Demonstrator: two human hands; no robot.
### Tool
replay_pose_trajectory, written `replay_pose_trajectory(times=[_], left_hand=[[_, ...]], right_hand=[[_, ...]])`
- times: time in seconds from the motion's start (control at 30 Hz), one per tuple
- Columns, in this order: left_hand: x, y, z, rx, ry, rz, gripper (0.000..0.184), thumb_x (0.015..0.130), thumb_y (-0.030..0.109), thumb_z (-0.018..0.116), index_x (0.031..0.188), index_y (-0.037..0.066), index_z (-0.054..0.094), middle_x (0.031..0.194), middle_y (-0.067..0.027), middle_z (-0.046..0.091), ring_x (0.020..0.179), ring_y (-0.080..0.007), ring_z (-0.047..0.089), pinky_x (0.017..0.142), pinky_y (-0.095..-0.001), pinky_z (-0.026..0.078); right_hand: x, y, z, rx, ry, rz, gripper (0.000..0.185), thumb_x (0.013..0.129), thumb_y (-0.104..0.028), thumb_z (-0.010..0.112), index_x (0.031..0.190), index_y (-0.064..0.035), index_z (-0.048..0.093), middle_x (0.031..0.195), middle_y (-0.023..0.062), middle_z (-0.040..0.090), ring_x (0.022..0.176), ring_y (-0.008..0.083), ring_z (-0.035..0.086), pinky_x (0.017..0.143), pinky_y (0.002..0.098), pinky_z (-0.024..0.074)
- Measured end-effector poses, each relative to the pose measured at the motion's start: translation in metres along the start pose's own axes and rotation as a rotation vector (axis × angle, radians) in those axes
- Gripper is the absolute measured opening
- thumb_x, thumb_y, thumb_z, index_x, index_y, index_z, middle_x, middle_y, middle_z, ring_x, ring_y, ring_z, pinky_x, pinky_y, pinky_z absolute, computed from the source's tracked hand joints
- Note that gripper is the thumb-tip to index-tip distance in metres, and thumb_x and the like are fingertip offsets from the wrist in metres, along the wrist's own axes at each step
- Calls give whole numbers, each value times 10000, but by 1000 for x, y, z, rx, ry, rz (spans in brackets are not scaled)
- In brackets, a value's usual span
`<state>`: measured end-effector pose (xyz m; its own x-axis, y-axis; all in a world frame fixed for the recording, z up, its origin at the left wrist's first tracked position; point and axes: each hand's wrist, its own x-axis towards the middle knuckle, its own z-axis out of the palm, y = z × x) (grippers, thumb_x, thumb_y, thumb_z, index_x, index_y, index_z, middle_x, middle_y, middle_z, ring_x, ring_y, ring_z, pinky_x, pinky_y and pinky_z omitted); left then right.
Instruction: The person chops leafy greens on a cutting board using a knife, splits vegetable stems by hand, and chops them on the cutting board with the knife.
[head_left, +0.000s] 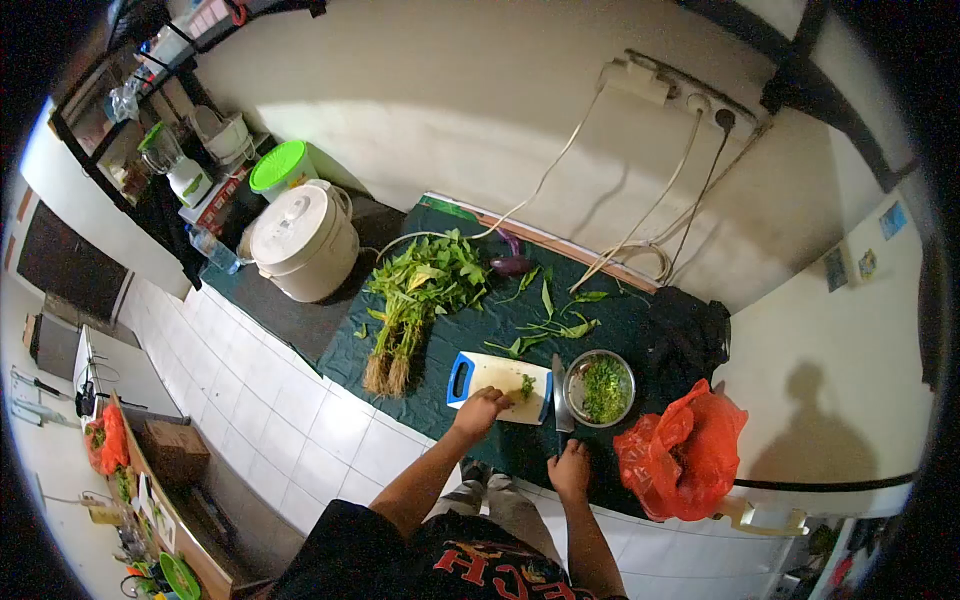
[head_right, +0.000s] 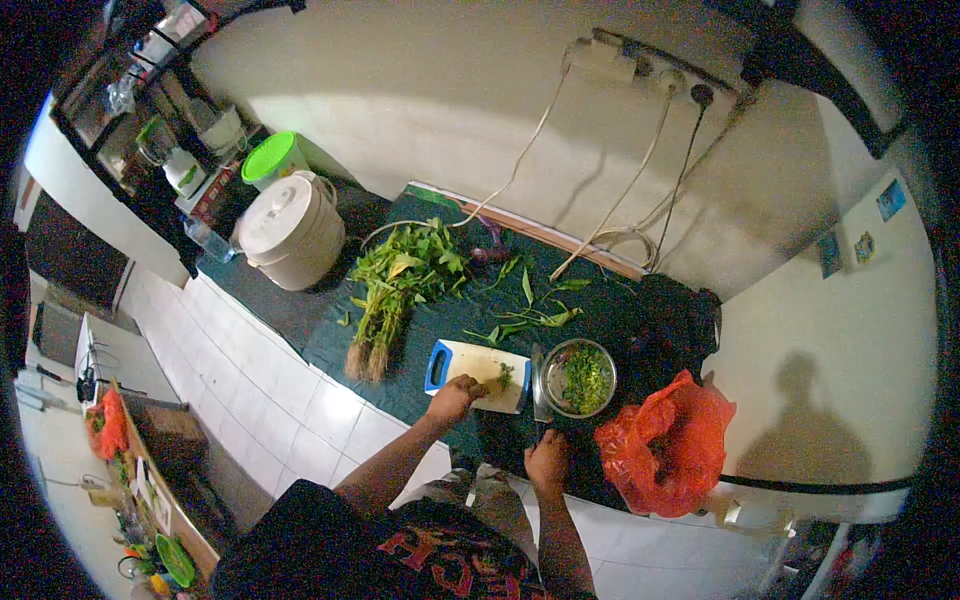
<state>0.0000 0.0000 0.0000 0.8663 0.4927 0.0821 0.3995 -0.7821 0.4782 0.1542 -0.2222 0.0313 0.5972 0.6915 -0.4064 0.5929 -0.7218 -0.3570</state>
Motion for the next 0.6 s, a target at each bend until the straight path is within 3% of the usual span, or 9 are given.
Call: replay_pose_trajectory(times=[0.07,0.1,0.2,0.4,0.6], left_hand=[[-12,11,-12,-21,-21,-11,186,814,133,598,984,80,651,936,-100,613,974,-298,606,860,-404,516],[25,-24,5,133,7,-51,187,806,112,592,980,87,656,948,-94,614,973,-297,602,856,-399,517],[21,-20,13,62,115,-72,172,797,92,584,953,91,657,949,-82,612,969,-290,601,848,-392,519],[28,-18,17,121,134,-32,195,781,125,595,956,117,681,942,-55,609,937,-251,601,832,-367,521],[30,-15,11,117,94,-36,237,769,164,612,981,126,711,942,-35,606,925,-241,589,820,-362,515]], right_hand=[[-27,-4,-3,14,95,-68,417,830,-193,622,1128,63,481,1081,301,559,1010,431,587,911,502,480],[18,-11,12,18,103,-70,417,830,-193,622,1128,63,481,1081,301,559,1010,431,587,911,502,480],[11,-16,14,112,165,-15,397,851,-204,572,1111,80,478,941,309,604,826,483,622,743,528,520],[-4,-66,-8,170,115,-24,333,969,-252,521,1112,48,491,806,317,637,731,494,630,660,543,517],[-15,-71,18,134,57,-78,330,998,-277,498,1092,39,497,757,278,637,690,466,640,608,530,513]])
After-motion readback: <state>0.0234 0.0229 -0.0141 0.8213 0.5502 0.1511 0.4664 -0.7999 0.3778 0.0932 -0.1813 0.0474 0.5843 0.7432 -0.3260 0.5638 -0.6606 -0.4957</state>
